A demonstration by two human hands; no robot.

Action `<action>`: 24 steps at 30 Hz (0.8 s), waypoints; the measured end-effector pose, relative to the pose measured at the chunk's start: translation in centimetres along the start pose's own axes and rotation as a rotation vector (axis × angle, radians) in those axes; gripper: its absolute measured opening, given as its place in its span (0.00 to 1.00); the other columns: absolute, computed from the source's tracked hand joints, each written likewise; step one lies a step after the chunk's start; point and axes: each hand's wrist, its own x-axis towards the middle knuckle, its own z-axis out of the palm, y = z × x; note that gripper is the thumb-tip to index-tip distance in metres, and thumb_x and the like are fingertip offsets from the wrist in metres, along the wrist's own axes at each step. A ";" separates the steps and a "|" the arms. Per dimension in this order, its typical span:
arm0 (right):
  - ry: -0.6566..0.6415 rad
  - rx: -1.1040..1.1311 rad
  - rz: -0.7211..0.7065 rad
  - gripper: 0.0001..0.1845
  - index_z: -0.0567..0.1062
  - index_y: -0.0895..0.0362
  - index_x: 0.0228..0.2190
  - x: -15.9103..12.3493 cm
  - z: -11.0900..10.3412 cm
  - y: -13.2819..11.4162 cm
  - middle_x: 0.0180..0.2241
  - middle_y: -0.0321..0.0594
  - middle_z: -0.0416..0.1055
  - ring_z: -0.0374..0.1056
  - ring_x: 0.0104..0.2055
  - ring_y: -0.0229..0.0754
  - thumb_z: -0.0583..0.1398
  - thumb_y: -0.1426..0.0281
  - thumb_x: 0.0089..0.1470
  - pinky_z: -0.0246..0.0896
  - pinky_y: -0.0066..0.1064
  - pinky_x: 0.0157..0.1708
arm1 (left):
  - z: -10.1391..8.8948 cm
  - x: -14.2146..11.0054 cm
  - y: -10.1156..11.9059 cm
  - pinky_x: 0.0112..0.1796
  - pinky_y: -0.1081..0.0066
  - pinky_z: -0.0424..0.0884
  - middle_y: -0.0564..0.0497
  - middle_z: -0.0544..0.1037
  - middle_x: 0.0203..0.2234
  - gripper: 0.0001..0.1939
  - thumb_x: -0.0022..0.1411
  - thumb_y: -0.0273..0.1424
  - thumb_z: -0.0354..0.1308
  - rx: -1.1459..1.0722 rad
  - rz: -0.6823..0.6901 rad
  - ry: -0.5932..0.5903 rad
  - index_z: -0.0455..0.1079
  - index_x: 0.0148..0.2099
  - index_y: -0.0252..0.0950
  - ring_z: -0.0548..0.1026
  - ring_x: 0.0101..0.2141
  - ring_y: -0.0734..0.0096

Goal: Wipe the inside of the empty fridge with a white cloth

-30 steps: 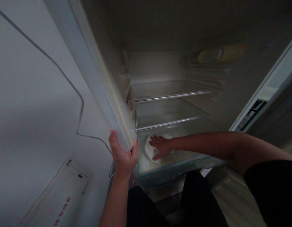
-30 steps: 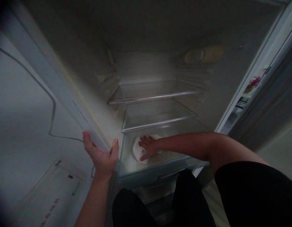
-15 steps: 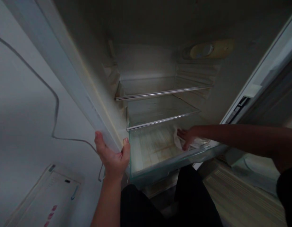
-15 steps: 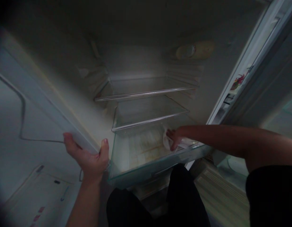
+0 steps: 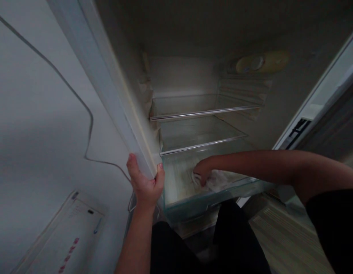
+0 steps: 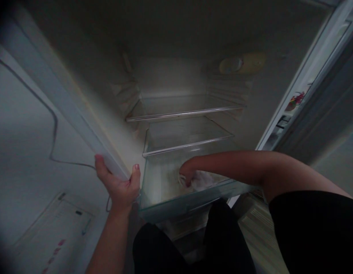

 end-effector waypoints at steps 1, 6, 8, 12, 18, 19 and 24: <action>0.035 -0.026 -0.061 0.20 0.81 0.58 0.41 0.7 -0.6 -1.6 0.36 0.39 0.78 0.73 0.38 0.43 0.69 0.59 0.49 0.61 0.29 0.39 | 0.0 0.0 0.0 0.68 0.51 0.46 0.34 0.51 0.68 0.49 0.58 0.34 0.65 0.007 0.007 0.000 0.39 0.73 0.36 0.48 0.70 0.51; 0.027 -0.060 -0.301 0.26 0.77 0.63 0.44 3.9 -1.4 -8.1 0.41 0.44 0.76 0.72 0.41 0.44 0.67 0.55 0.51 0.61 0.28 0.37 | 0.1 -0.1 0.0 0.68 0.51 0.46 0.32 0.52 0.68 0.49 0.58 0.35 0.65 0.007 -0.021 0.000 0.40 0.72 0.34 0.48 0.70 0.51; -0.042 -0.019 -0.351 0.21 0.77 0.64 0.40 4.4 -1.3 -9.1 0.37 0.42 0.76 0.72 0.40 0.44 0.67 0.60 0.50 0.61 0.28 0.36 | 0.1 -0.1 0.0 0.68 0.52 0.46 0.32 0.52 0.68 0.49 0.58 0.35 0.65 0.002 -0.028 -0.002 0.40 0.72 0.33 0.47 0.70 0.50; -0.210 0.205 -0.467 0.15 0.76 0.62 0.40 3.7 -0.5 -8.0 0.33 0.34 0.74 0.71 0.39 0.40 0.67 0.69 0.49 0.63 0.26 0.38 | 0.1 -0.1 0.0 0.68 0.51 0.46 0.32 0.51 0.68 0.49 0.58 0.36 0.65 0.003 -0.039 -0.004 0.40 0.72 0.34 0.47 0.70 0.50; -0.590 0.321 -0.108 0.16 0.77 0.59 0.36 -0.1 1.6 -1.2 0.27 0.33 0.72 0.70 0.28 0.39 0.67 0.61 0.48 0.67 0.30 0.32 | 0.1 -0.1 -0.2 0.68 0.51 0.44 0.32 0.51 0.69 0.49 0.58 0.36 0.65 -0.012 -0.031 -0.003 0.39 0.72 0.34 0.46 0.71 0.50; -0.597 0.301 -0.016 0.15 0.78 0.59 0.35 -1.0 2.1 0.3 0.26 0.33 0.72 0.69 0.26 0.39 0.66 0.62 0.48 0.67 0.32 0.32 | 0.1 0.0 -0.2 0.68 0.51 0.44 0.32 0.51 0.68 0.49 0.58 0.36 0.65 -0.014 -0.026 -0.001 0.40 0.72 0.34 0.47 0.71 0.50; -0.402 0.469 0.576 0.10 0.81 0.62 0.26 -6.9 5.2 6.7 0.25 0.40 0.75 0.72 0.26 0.47 0.70 0.73 0.36 0.70 0.44 0.33 | 0.1 0.2 0.1 0.68 0.53 0.47 0.32 0.51 0.68 0.50 0.58 0.33 0.65 -0.011 0.025 0.001 0.38 0.73 0.34 0.48 0.70 0.51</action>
